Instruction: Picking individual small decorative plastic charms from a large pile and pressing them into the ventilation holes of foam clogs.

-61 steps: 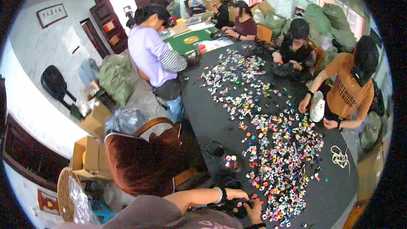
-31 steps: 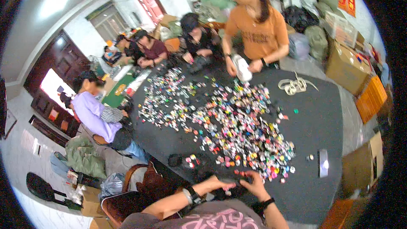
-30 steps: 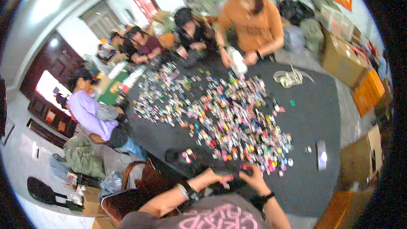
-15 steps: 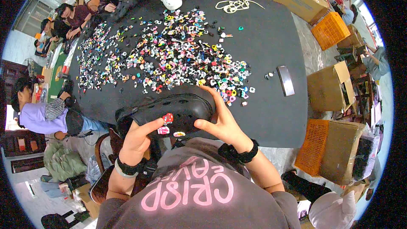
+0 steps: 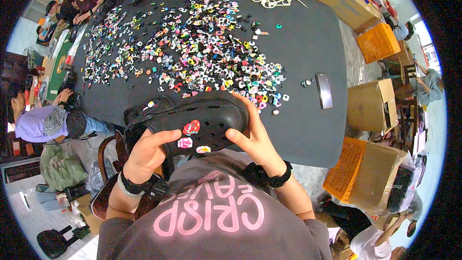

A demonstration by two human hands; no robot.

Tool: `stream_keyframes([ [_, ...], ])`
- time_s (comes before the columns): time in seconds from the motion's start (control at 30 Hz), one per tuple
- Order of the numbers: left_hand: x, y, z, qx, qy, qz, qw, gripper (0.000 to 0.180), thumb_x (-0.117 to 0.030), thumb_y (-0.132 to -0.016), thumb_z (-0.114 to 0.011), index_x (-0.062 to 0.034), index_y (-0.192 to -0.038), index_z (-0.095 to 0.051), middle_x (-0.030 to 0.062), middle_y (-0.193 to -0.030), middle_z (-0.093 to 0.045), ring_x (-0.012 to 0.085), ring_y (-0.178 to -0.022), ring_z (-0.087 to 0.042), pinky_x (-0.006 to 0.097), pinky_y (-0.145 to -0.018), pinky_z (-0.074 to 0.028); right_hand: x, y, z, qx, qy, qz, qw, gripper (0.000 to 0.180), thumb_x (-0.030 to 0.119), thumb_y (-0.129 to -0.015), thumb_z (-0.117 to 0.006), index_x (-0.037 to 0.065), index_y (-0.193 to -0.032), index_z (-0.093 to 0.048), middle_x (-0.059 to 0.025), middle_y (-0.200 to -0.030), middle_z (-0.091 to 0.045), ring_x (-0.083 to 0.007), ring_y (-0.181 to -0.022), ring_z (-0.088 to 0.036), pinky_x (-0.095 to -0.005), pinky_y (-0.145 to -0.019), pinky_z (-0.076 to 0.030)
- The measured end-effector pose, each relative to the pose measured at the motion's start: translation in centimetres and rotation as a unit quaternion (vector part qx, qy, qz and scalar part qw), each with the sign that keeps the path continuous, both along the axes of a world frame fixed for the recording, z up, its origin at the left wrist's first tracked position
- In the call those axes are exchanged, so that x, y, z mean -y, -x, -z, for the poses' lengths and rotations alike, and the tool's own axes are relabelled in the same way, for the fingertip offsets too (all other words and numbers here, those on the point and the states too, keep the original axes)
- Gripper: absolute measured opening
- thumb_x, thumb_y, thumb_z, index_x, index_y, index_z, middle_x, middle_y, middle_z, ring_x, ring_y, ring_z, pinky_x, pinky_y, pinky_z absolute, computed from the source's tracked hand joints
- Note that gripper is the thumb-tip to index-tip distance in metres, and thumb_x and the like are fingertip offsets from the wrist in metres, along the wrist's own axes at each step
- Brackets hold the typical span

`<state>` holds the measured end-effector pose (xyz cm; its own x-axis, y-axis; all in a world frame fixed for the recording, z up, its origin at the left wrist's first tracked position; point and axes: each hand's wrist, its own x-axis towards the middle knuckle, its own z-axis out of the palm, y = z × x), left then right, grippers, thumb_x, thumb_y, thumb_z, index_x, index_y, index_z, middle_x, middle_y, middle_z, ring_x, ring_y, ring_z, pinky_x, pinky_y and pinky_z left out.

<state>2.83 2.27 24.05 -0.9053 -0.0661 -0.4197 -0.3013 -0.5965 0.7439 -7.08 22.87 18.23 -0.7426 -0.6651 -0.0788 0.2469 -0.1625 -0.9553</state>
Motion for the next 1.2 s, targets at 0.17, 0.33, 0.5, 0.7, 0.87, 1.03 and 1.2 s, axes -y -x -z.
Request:
stream_keyframes([
  [0.17, -0.6, 0.2, -0.7, -0.041, 0.07, 0.036, 0.996, 0.044, 0.006, -0.078, -0.061, 0.0017, -0.122, -0.052, 0.009, -0.117, -0.059, 0.0172, -0.106, -0.056, 0.031, -0.094, -0.044, 0.4, 0.2, -2.5, -0.252, -0.112, 0.097, 0.956, 0.085, 0.03, -0.072, -0.077, 0.003, -0.138, -0.031, -0.0173, -0.136, -0.037, -0.0295, -0.125, -0.039, -0.0403, -0.105, -0.03],
  [0.33, -0.6, -0.4, -0.6, -0.084, 0.178, 0.085, 0.977, 0.042, 0.008, -0.08, -0.057, 0.0026, -0.122, -0.052, 0.0101, -0.118, -0.058, 0.0175, -0.107, -0.056, 0.031, -0.094, -0.044, 1.0, 0.7, -5.2, -0.504, -0.162, 0.034, 0.847, 0.054, 0.022, -0.066, -0.08, 0.008, -0.114, -0.058, -0.0127, -0.127, -0.048, -0.0331, -0.119, -0.043, -0.0424, -0.1, -0.033],
  [0.5, -1.4, 0.0, -1.6, -0.119, 0.323, 0.118, 0.931, 0.038, 0.005, -0.082, -0.054, 0.0021, -0.121, -0.052, 0.0121, -0.117, -0.059, 0.0192, -0.109, -0.056, 0.032, -0.094, -0.043, 2.2, 0.2, -4.0, -0.396, -0.122, 0.065, 0.908, 0.046, 0.022, -0.066, -0.079, 0.01, -0.107, -0.061, -0.0112, -0.123, -0.052, -0.0312, -0.121, -0.044, -0.0429, -0.1, -0.033],
  [0.7, -2.0, 1.4, -2.0, -0.141, 0.405, 0.171, 0.887, 0.034, 0.003, -0.079, -0.056, 0.0045, -0.113, -0.058, 0.0129, -0.111, -0.062, 0.0202, -0.104, -0.057, 0.032, -0.092, -0.043, 0.4, 1.4, -3.2, -0.386, -0.099, 0.013, 0.917, 0.044, 0.019, -0.067, -0.08, 0.01, -0.106, -0.063, -0.012, -0.124, -0.052, -0.0322, -0.123, -0.043, -0.0445, -0.101, -0.035],
  [0.87, -3.2, -0.9, 0.6, -0.025, 0.248, 0.019, 0.968, 0.042, 0.002, -0.071, -0.056, 0.005, -0.113, -0.057, 0.015, -0.106, -0.062, 0.0265, -0.103, -0.058, 0.036, -0.094, -0.043, 1.8, 0.0, -1.4, -0.413, -0.051, 0.036, 0.909, 0.034, 0.019, -0.067, -0.075, 0.012, -0.097, -0.06, -0.0098, -0.118, -0.052, -0.0319, -0.119, -0.044, -0.0463, -0.093, -0.036],
  [1.03, -4.8, -0.9, -2.9, -0.024, 0.447, 0.145, 0.882, 0.016, 0.001, -0.085, -0.056, 0.0084, -0.096, -0.065, 0.0168, -0.099, -0.067, 0.0164, -0.085, -0.059, 0.03, -0.081, -0.047, 1.1, -1.3, 0.2, -0.394, -0.082, 0.065, 0.913, 0.039, 0.019, -0.065, -0.073, 0.014, -0.1, -0.054, -0.0078, -0.119, -0.047, -0.0294, -0.123, -0.037, -0.0489, -0.095, -0.029],
  [1.2, -5.6, 0.3, -2.3, 0.038, 0.505, 0.178, 0.844, 0.013, -0.001, -0.08, -0.062, 0.0099, -0.086, -0.066, 0.0088, -0.086, -0.067, 0.0159, -0.074, -0.058, 0.028, -0.074, -0.047, -0.9, -1.3, -1.3, -0.465, -0.16, 0.137, 0.86, 0.033, 0.026, -0.078, -0.067, 0.013, -0.108, -0.059, -0.0084, -0.113, -0.057, -0.031, -0.104, -0.052, -0.0463, -0.08, -0.043],
])
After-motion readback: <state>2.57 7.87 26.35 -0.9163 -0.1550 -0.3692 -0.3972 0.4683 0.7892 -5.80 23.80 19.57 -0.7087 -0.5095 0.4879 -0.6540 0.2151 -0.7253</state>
